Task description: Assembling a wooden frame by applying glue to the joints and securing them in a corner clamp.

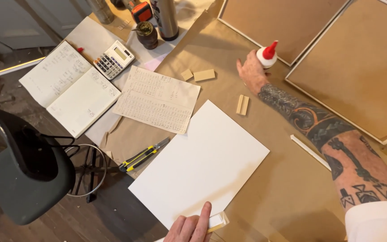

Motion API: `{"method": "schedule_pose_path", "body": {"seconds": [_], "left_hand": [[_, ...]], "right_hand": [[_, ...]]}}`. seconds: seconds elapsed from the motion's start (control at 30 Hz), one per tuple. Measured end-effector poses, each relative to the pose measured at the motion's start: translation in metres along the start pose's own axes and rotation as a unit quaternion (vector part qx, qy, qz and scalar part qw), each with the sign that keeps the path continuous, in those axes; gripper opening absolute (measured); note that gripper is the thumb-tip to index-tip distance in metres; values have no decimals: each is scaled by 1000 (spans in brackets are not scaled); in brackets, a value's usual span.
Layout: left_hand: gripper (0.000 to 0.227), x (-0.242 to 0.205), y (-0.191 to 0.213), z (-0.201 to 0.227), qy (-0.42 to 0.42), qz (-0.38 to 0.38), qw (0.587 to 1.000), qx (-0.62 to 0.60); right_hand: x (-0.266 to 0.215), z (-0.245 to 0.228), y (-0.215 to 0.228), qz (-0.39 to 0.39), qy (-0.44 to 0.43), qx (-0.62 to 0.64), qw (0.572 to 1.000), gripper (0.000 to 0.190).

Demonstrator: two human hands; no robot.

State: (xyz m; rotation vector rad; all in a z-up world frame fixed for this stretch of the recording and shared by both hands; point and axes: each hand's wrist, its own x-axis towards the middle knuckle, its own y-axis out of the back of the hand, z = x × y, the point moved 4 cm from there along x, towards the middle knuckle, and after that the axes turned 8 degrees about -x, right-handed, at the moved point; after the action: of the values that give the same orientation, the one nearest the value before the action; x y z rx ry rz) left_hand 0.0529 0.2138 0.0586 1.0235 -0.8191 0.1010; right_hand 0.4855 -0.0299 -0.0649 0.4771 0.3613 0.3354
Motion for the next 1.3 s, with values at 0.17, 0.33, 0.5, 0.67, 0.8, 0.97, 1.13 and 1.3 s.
{"method": "schedule_pose_path", "body": {"seconds": [0.17,0.33,0.5,0.67,0.8,0.97,1.13,1.3], "left_hand": [[36,14,13,2,14,-37,998,-48],[43,35,55,4,47,-125,980,-146],[48,21,82,9,66,-196,962,-176],[50,-4,117,27,32,-218,956,-193],[50,-25,144,48,4,-229,954,-196],[48,-44,173,67,-17,-211,955,-210],[49,-57,191,82,-19,-214,953,-212],[47,-62,198,91,-38,-187,961,-199]], "right_hand": [[-1,-1,16,44,21,-49,998,83],[-154,19,143,227,83,398,885,60],[-373,10,238,275,52,769,575,43],[-440,-15,281,386,46,724,570,36],[-476,-23,314,417,68,681,598,30],[-512,-33,335,439,54,673,593,31],[-540,-41,344,464,35,693,551,30],[-551,-45,341,463,22,693,552,34]]}}
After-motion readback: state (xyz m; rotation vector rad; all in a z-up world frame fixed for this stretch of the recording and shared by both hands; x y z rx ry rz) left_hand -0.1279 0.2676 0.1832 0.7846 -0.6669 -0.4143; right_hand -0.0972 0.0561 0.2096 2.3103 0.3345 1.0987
